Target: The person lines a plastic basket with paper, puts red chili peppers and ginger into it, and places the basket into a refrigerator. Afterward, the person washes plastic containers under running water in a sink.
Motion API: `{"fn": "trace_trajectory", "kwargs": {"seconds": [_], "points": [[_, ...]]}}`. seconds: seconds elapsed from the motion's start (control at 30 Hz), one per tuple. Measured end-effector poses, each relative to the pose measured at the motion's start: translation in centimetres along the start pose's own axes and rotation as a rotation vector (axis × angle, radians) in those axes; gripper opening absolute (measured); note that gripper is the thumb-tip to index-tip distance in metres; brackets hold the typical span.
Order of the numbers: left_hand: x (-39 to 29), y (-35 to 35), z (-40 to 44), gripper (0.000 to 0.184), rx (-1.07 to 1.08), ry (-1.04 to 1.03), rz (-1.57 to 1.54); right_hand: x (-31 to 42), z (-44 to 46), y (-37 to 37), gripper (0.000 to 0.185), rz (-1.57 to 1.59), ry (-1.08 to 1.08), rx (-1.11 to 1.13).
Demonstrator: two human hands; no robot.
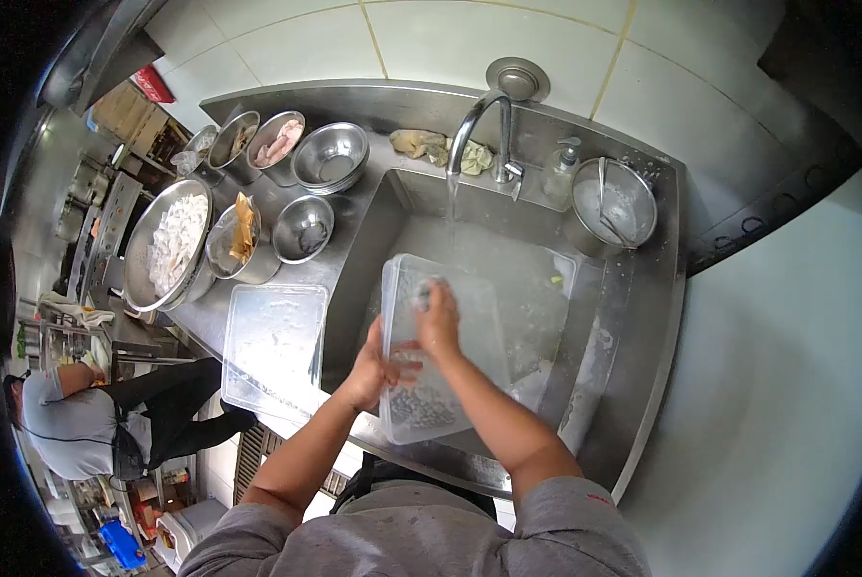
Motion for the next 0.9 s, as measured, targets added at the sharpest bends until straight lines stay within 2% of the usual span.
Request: {"fn": "trace_trajectory", "kwargs": {"seconds": [0.07, 0.13, 0.17, 0.2, 0.27, 0.3, 0.33, 0.43, 0.47, 0.53, 0.57, 0.6, 0.63, 0.67, 0.73, 0.8, 0.87, 0.9], "points": [[-0.2, 2.5, 0.8, 0.110, -0.085, -0.071, -0.077, 6.8, -3.9, 2.1, 0.046, -0.109, 0.296, 0.187], [-1.5, 3.5, -0.4, 0.112, -0.123, -0.081, -0.262, 5.5, -3.9, 2.6, 0.043, -0.123, 0.281, 0.238], [-1.4, 4.1, -0.5, 0.112, -0.126, -0.088, -0.258, 5.0, -3.5, 2.4, 0.040, -0.146, 0.271, 0.281], [-0.7, 4.1, -0.8, 0.111, -0.042, -0.071, -0.303, 5.1, -2.6, 1.9, 0.040, -0.145, 0.271, 0.282], [0.6, 3.5, -1.3, 0.110, 0.044, -0.056, -0.353, 4.5, 1.0, 1.4, 0.030, -0.189, 0.061, 0.151], [1.3, 2.4, -1.2, 0.110, 0.095, 0.013, -0.381, 6.3, 1.2, 1.2, 0.021, -0.080, 0.135, 0.077], [2.1, 1.6, -1.3, 0.110, 0.145, 0.091, -0.408, 8.3, 0.9, 0.7, 0.022, -0.117, 0.186, 0.091], [2.5, 2.0, -0.5, 0.108, 0.086, 0.013, -0.448, 10.8, -0.5, 0.2, 0.028, -0.107, 0.281, 0.155], [2.5, 2.7, -0.4, 0.109, 0.034, -0.046, -0.432, 10.6, -1.3, -0.2, 0.029, -0.122, 0.274, 0.255], [2.0, 3.8, 0.2, 0.105, -0.004, -0.083, -0.489, 10.2, -3.9, -0.7, 0.030, -0.199, 0.427, 0.438], [2.2, 5.1, 0.5, 0.104, -0.034, -0.108, -0.357, 9.6, -4.0, -0.5, 0.030, -0.198, 0.435, 0.442], [2.2, 5.9, 0.6, 0.103, -0.063, -0.131, -0.224, 9.7, -4.3, 0.2, 0.031, -0.163, 0.607, 0.340], [1.2, 4.6, 0.2, 0.100, -0.093, -0.152, -0.351, 10.5, -4.7, 1.2, 0.031, -0.128, 0.776, 0.235], [0.7, 3.4, -0.3, 0.100, -0.095, -0.152, -0.356, 10.9, -3.8, 0.8, 0.031, -0.132, 0.777, 0.239], [0.7, 1.4, -0.9, 0.099, -0.027, -0.059, -0.328, 12.0, 1.0, 1.4, 0.034, -0.177, 0.255, 0.119], [2.6, 4.1, -0.1, 0.101, -0.021, -0.076, -0.271, 11.2, -1.5, -1.2, 0.041, -0.235, 0.451, 0.106], [1.4, 7.2, 0.5, 0.101, -0.178, -0.171, -0.173, 12.1, -5.2, 1.0, 0.044, -0.075, 0.731, 0.292], [-1.0, 7.0, -0.2, 0.099, -0.248, -0.272, -0.253, 12.5, -6.3, 2.5, 0.047, -0.086, 0.761, 0.386]]}}
Point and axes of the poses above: each hand's wrist, its own z-axis towards the middle knuckle, its own y-axis out of the back of the hand, x = y × z, the point moved 6 cm from there along z, towards the middle knuckle, and after that the axes turned 9 degrees about -y, right-handed, at the moved point
